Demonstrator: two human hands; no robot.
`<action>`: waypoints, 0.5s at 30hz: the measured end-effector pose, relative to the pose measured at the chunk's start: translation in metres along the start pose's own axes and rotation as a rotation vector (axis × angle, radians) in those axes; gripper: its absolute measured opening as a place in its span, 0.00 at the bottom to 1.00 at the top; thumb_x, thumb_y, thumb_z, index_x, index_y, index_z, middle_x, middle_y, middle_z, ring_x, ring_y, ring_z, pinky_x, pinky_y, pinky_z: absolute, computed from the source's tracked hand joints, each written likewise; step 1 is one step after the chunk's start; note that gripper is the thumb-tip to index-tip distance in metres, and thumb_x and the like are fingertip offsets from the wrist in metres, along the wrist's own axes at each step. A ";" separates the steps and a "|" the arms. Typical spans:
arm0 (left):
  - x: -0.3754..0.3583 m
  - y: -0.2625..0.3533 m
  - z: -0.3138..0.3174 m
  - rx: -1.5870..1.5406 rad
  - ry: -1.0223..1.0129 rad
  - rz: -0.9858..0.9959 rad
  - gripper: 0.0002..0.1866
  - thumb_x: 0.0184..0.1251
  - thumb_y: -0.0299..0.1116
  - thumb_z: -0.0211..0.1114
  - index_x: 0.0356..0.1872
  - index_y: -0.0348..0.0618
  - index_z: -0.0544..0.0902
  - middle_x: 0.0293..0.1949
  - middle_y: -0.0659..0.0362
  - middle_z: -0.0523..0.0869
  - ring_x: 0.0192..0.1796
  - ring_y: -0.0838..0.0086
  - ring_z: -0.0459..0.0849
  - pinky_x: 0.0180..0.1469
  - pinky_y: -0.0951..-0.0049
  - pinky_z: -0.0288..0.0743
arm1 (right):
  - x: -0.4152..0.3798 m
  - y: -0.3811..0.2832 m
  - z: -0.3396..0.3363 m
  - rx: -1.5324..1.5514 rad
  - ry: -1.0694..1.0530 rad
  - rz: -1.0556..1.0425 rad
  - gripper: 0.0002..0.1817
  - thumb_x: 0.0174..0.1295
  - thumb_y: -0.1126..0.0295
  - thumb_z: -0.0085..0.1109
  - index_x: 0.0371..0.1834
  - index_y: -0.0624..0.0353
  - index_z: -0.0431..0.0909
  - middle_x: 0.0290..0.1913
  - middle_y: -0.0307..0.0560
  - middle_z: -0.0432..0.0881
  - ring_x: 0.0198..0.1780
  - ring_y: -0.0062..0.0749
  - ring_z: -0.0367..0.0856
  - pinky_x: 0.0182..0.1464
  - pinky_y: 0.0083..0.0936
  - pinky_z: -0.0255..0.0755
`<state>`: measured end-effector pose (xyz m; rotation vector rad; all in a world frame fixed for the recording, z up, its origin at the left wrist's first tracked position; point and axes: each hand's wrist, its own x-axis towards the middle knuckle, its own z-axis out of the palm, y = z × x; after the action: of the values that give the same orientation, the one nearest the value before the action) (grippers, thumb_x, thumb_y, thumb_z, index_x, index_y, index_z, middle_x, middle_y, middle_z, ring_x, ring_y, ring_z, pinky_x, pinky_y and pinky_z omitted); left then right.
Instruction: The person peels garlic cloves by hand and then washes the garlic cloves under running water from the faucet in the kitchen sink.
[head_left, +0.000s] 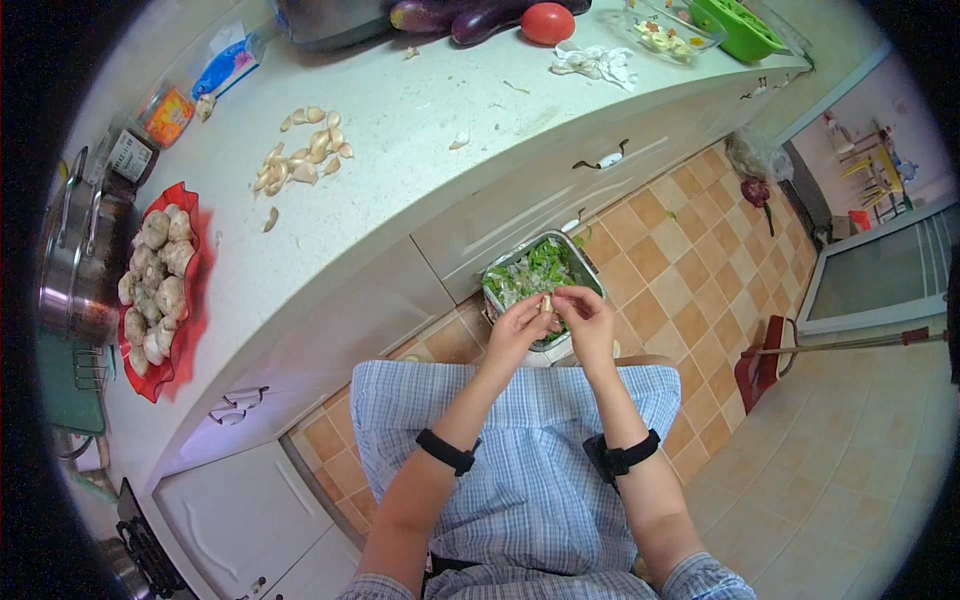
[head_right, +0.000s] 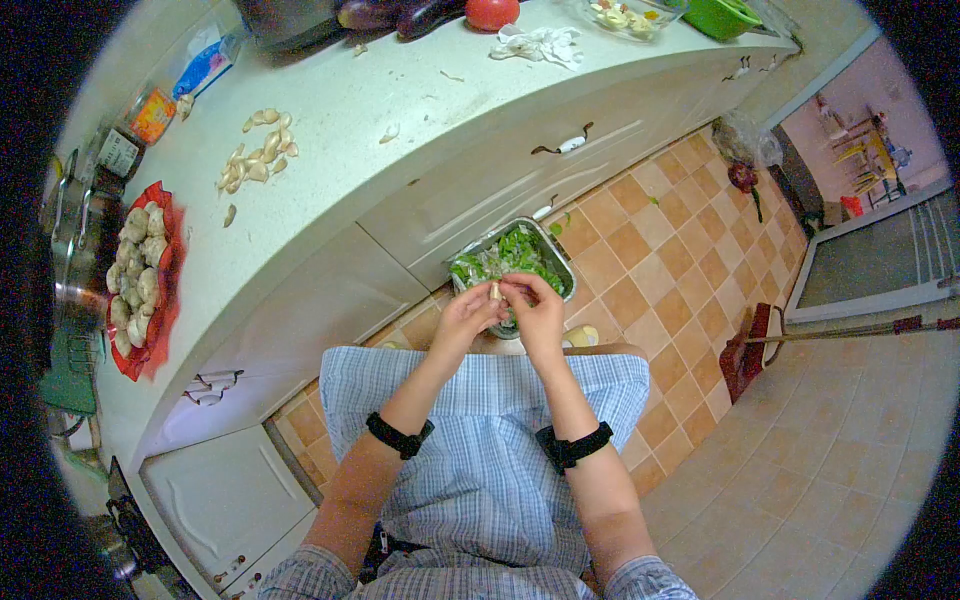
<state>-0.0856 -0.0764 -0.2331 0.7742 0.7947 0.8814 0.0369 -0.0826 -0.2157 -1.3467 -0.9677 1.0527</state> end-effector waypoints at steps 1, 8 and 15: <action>0.002 -0.004 -0.002 -0.023 0.018 0.031 0.20 0.62 0.32 0.53 0.54 0.36 0.66 0.38 0.56 0.78 0.39 0.75 0.78 0.43 0.78 0.72 | -0.001 -0.002 0.001 -0.022 -0.002 0.006 0.07 0.52 0.77 0.55 0.35 0.66 0.76 0.33 0.44 0.79 0.34 0.22 0.77 0.38 0.16 0.70; 0.003 -0.001 -0.008 -0.037 0.055 0.045 0.21 0.61 0.30 0.53 0.55 0.36 0.65 0.37 0.57 0.78 0.37 0.75 0.78 0.43 0.78 0.72 | 0.002 0.004 0.001 -0.063 0.025 -0.035 0.07 0.53 0.76 0.55 0.34 0.65 0.77 0.34 0.44 0.79 0.34 0.23 0.76 0.38 0.16 0.69; 0.006 -0.016 -0.009 0.259 0.062 0.203 0.20 0.62 0.25 0.50 0.56 0.35 0.65 0.34 0.57 0.79 0.33 0.78 0.78 0.38 0.81 0.71 | 0.003 0.000 0.000 -0.268 -0.073 -0.162 0.07 0.52 0.74 0.55 0.33 0.65 0.78 0.34 0.46 0.77 0.33 0.28 0.77 0.37 0.18 0.70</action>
<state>-0.0850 -0.0759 -0.2519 1.0740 0.9075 0.9991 0.0374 -0.0798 -0.2156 -1.4254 -1.2858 0.8767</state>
